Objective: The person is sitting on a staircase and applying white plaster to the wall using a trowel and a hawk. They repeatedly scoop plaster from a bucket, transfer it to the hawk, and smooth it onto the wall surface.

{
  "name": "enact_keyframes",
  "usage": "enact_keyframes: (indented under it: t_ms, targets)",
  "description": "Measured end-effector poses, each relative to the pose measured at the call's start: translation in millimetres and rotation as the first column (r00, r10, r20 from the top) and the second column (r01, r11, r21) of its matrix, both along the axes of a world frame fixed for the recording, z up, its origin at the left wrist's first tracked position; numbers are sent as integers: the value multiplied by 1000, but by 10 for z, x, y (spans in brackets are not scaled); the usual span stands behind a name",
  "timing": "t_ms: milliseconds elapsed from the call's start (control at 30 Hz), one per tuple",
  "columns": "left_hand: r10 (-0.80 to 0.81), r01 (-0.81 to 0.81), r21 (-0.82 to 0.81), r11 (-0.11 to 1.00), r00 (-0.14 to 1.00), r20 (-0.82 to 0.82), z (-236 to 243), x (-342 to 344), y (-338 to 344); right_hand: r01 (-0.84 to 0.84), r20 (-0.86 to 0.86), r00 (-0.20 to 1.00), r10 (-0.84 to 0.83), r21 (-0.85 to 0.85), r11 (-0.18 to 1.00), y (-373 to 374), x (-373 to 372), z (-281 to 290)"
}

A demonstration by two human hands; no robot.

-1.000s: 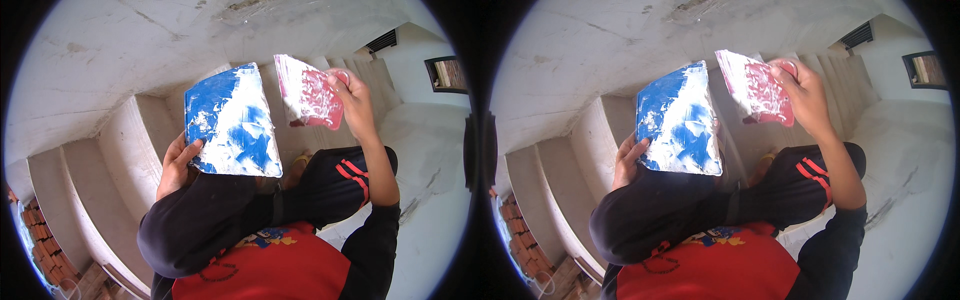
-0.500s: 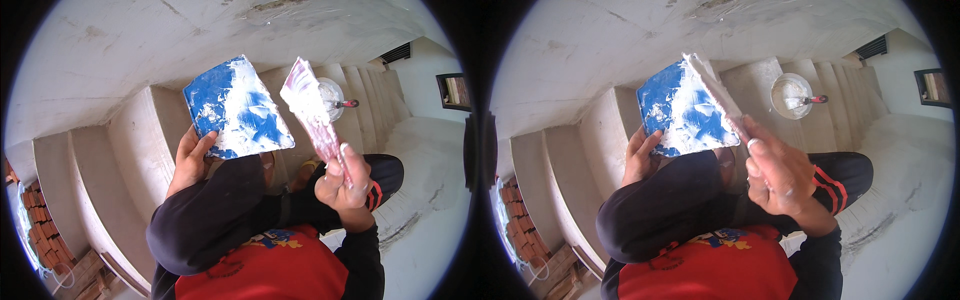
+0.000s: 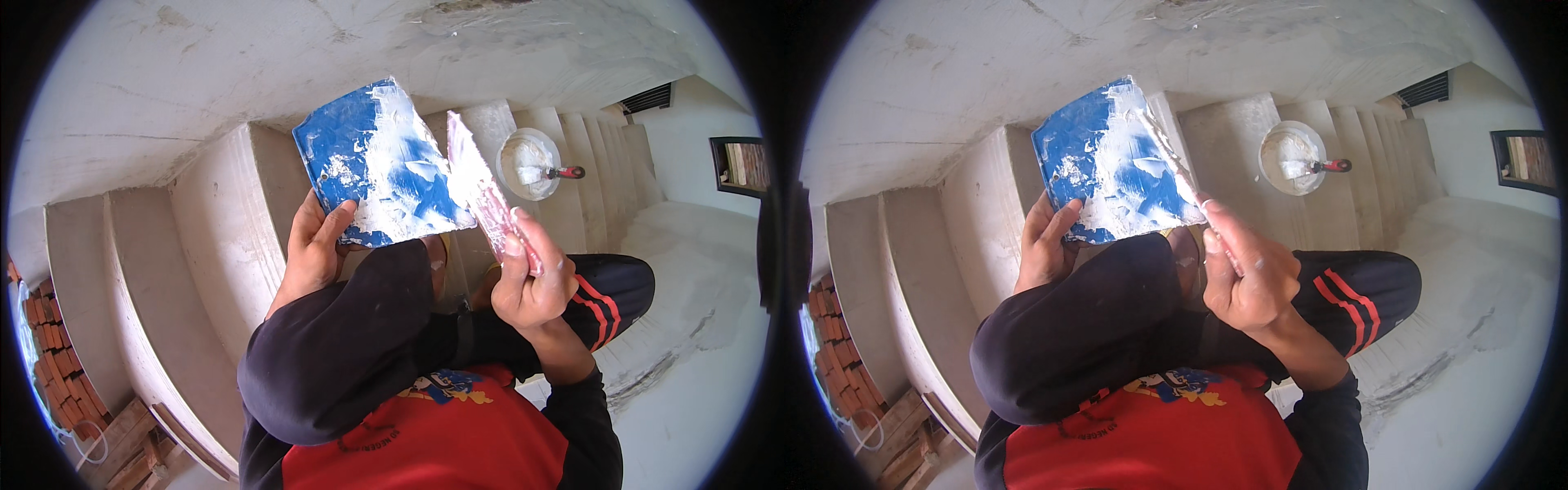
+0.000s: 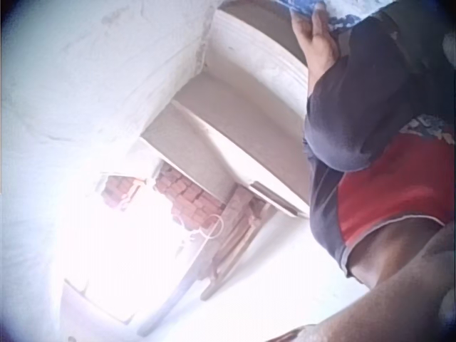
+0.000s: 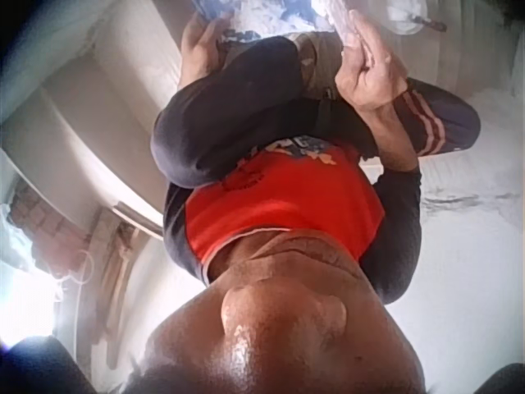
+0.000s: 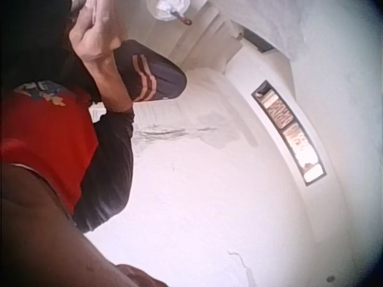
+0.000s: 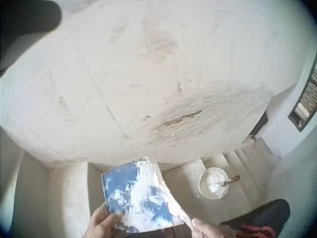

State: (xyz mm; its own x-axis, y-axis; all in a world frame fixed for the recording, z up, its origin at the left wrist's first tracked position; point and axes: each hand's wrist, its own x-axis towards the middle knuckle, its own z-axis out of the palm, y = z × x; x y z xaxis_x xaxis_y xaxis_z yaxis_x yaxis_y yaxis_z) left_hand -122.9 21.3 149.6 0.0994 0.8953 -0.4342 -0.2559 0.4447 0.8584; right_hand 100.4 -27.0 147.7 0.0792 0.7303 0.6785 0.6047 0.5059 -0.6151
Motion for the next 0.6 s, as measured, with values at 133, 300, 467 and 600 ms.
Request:
enact_keyframes:
  t_ms: [133, 300, 467, 600]
  targets:
    - [5, -5, -8, 1000, 1000, -8, 13, 41, -12, 46, -1, 999, -46, -5, 999, 23, 50, -77]
    - [27, -27, 7, 1000, 999, -22, 32, 78, -34, 104, -20, 994, -106, -58, 993, -12, 90, -114]
    - [27, -27, 12, 1000, 1000, 8, -18, 58, -22, 148, -46, 987, -155, -121, 982, -26, 110, -162]
    - [75, -75, 14, 997, 997, 35, -31, 84, -55, 161, -68, 982, -179, -214, 964, -87, 153, -263]
